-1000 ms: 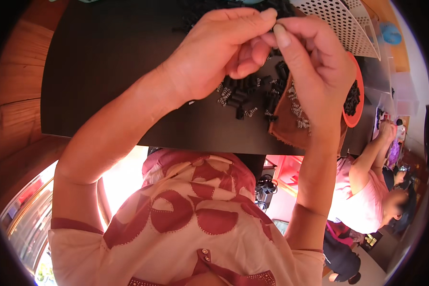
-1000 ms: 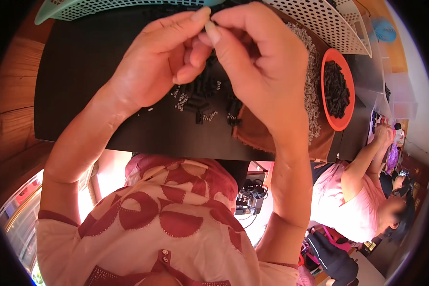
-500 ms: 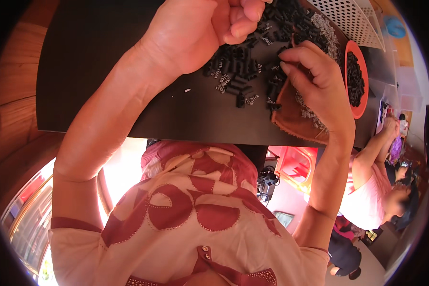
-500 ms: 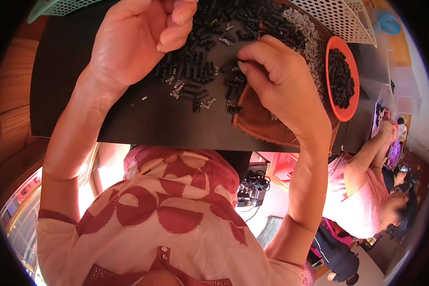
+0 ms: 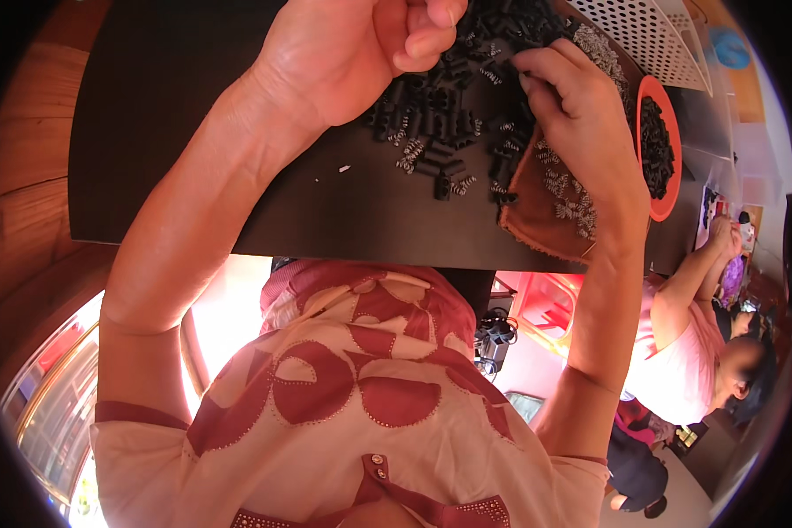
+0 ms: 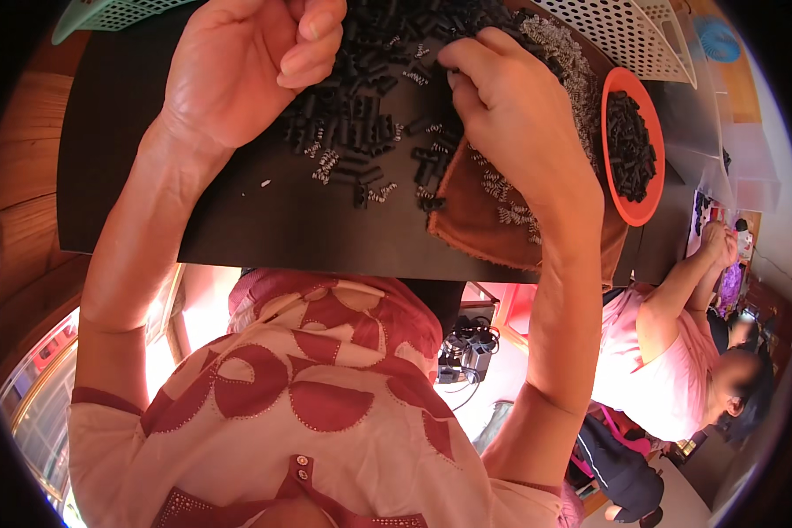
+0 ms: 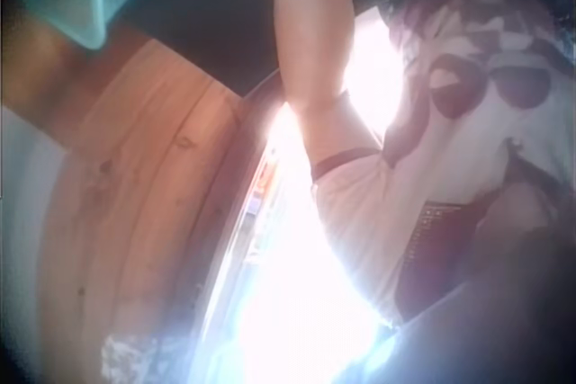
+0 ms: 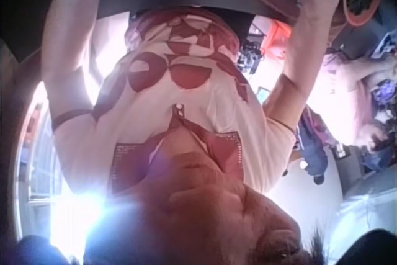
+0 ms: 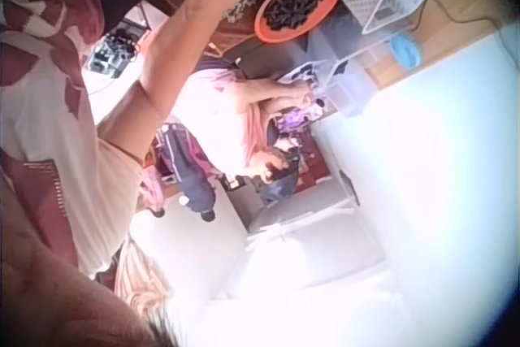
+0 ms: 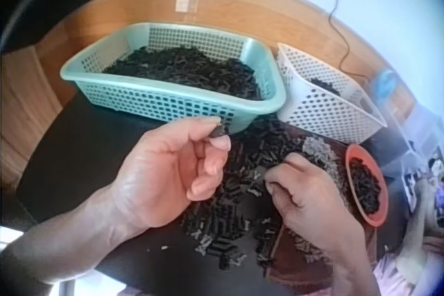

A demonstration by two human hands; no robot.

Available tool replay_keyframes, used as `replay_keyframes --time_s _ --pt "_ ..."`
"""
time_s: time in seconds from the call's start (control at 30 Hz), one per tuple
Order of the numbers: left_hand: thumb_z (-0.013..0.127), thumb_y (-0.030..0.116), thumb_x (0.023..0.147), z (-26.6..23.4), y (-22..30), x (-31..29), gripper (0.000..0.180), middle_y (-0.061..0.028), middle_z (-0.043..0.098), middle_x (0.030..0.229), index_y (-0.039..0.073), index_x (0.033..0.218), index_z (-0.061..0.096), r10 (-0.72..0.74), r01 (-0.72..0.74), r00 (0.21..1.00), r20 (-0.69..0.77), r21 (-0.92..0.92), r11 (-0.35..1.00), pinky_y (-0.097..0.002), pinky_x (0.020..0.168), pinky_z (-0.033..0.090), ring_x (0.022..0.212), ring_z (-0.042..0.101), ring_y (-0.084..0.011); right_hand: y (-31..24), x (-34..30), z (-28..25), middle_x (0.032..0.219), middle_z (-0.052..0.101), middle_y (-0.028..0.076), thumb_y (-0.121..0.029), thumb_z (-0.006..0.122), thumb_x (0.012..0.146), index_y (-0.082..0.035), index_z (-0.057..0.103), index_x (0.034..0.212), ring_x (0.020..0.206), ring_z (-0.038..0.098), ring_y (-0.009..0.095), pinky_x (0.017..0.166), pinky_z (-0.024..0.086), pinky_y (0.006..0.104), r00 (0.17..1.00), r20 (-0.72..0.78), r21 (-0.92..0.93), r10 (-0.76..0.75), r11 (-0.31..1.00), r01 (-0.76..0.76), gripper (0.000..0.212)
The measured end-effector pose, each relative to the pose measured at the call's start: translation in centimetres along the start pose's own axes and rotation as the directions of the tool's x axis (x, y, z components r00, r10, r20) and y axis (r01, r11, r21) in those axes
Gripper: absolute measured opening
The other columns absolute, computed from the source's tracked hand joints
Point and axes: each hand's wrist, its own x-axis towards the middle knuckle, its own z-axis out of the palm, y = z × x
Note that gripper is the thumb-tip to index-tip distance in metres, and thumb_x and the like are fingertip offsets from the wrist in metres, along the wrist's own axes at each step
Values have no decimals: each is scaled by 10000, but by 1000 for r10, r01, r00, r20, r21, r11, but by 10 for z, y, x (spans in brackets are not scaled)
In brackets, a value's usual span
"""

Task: The person assembles small black plastic housings by inserting small metal components into them by hand. The person picks up individual plastic pieces from a pile, fits a metal insert into each, and then places the assembled units onto a brown cloth on the table.

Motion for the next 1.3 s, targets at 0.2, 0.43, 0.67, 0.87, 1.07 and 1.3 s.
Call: replay_keyframes --time_s 0.2,0.43,0.67,0.87,1.07,1.3 --pt "530 265 965 0 -2 -2 267 -38 551 673 36 859 617 -23 23 999 23 -34 999 -260 482 336 523 469 -165 -4 6 -3 844 555 90 6 598 862 -8 631 996 719 577 240 658 458 316 996 -20 27 -85 996 85 138" --pt "531 268 965 -3 -7 0 282 -37 544 647 30 846 625 -38 39 999 23 -59 997 -259 479 342 526 472 -154 -14 18 6 864 580 120 -62 627 860 -8 618 958 766 594 299 676 460 382 996 73 -115 -47 992 55 112" --pt "534 244 962 5 -1 -1 270 -34 550 645 22 848 637 -75 71 997 -29 -101 992 -252 482 354 540 474 -141 -16 18 -2 814 600 93 -50 638 838 -20 611 947 699 607 242 643 479 346 999 15 38 -43 998 42 115" --pt "516 282 984 9 -11 -6 275 -6 497 654 53 882 627 -14 9 999 50 111 994 -245 452 293 510 384 -103 -40 5 -24 769 580 -38 2 637 878 -1 622 941 662 498 10 579 401 176 972 -22 613 235 771 -173 65" --pt "521 243 967 13 -14 -9 227 -15 527 685 43 931 621 -54 45 994 94 99 994 -244 452 297 528 409 -104 -62 -5 -30 822 646 62 81 611 860 23 608 974 623 574 60 566 467 189 947 -165 900 277 434 30 128" --pt "517 245 987 18 -13 -14 221 -26 572 692 52 967 623 -80 66 993 90 153 986 -234 458 312 539 449 -96 -68 -9 -19 837 650 87 123 603 851 31 597 959 635 605 76 567 510 202 939 -214 912 270 399 93 142"
